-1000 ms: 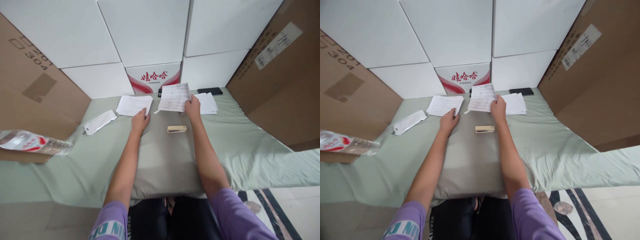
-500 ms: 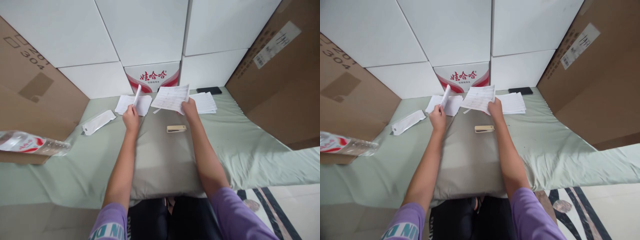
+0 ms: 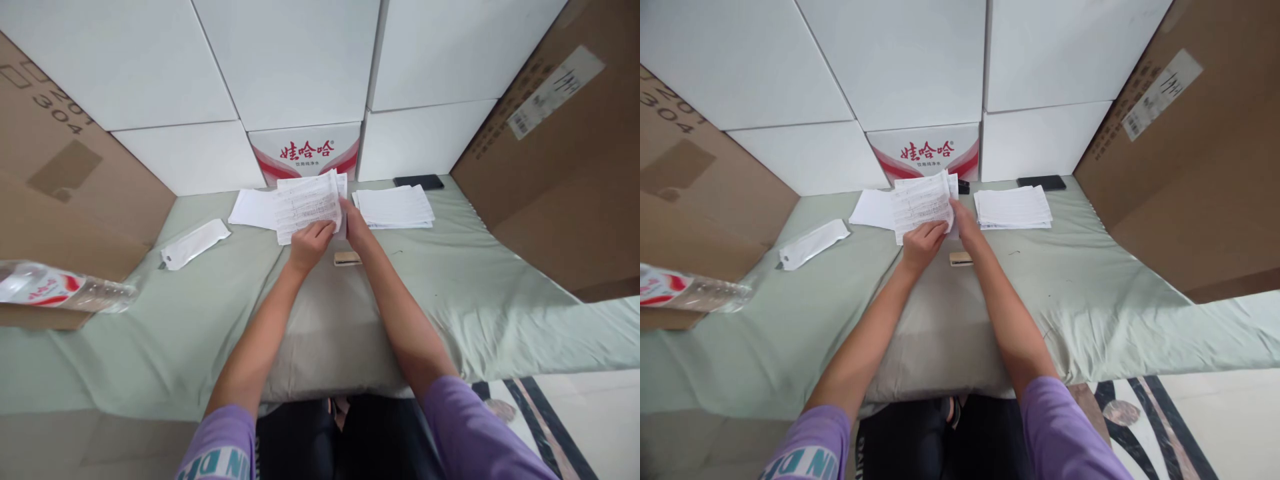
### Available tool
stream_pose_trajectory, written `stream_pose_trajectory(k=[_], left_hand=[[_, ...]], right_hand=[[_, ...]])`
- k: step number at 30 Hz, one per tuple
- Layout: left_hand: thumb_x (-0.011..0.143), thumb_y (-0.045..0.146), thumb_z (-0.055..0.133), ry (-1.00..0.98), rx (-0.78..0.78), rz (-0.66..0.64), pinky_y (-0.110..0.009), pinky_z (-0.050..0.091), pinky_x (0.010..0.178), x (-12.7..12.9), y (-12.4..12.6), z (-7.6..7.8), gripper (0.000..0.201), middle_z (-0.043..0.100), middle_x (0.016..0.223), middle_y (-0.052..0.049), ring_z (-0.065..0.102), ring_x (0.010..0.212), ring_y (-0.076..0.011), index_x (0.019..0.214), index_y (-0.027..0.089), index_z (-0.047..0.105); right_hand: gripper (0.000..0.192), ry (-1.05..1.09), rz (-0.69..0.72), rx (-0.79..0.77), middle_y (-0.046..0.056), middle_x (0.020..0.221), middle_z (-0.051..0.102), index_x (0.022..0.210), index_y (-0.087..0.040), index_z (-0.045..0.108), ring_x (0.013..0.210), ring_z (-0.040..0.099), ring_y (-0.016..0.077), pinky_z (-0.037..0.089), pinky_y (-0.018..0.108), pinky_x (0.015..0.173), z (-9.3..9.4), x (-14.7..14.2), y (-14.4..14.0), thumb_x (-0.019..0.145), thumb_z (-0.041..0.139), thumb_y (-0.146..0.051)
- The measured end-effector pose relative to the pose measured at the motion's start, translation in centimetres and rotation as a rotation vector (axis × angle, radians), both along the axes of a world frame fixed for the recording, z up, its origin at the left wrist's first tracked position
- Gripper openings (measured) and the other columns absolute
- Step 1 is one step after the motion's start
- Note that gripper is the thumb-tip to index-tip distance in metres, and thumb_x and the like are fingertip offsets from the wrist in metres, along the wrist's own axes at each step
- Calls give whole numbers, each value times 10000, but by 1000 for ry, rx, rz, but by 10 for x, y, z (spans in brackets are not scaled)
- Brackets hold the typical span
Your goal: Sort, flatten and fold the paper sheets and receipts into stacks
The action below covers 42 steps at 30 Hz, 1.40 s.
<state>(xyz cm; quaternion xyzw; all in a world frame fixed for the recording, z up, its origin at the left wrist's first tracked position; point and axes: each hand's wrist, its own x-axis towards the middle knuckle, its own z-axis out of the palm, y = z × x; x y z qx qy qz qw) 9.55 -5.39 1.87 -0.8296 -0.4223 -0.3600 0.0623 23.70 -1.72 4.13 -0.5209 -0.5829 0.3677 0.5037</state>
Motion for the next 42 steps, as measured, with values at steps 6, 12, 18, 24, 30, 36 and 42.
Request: stream_pose_trajectory(k=[6,12,18,24,30,36,42], left_hand=[[1027,465,442,-4,-77,-49,-357,530,891,-10,4,5,385,777,1088,-118,716,1031,-242,1054,236,750],[959,631,504,-444,-166,341,-461,403,1133,-38,21,10,590,587,1443,-167,495,1399,-290,1390,230,557],[982,622,482,-854,-848,168,-408,500,1021,-51,41,9,670,550,1497,-171,605,1309,-263,1539,267,375],[759,551,803,-983,-953,-91,-450,470,1077,-36,37,-3,771,604,1447,-176,577,1337,-317,1409,228,539],[655,539,857,-1171,-687,-208,-426,523,1013,-38,47,-11,623,748,1197,-164,703,1122,-299,1112,152,684],[729,515,814,-1119,-573,-196,-398,538,970,-48,48,-7,510,766,1138,-144,717,1072,-270,1071,150,713],[727,525,817,-1029,-499,-157,-331,546,901,-50,48,-4,512,760,1075,-91,714,1000,-227,1082,179,688]], right_hand=[[377,150,46,-58,64,1026,759,1036,-162,709,983,687,235,544,374,928,-2,9,1,725,516,-252],[427,201,-106,-57,89,993,746,1059,-138,680,987,675,256,541,418,923,-1,39,11,706,469,-253],[356,203,-102,-37,79,990,734,982,-164,666,960,664,255,541,431,905,3,63,8,691,485,-260],[314,261,-12,-20,48,914,710,919,-176,671,943,642,243,516,387,890,1,66,8,665,547,-312],[255,211,-35,-45,11,808,672,868,-190,652,845,618,216,504,369,873,3,70,8,652,561,-293],[252,151,-53,-39,47,861,702,880,-174,654,882,638,243,511,387,864,5,72,5,650,585,-249],[302,118,31,21,44,895,706,940,-180,671,915,638,245,527,394,871,7,71,1,653,660,-275]])
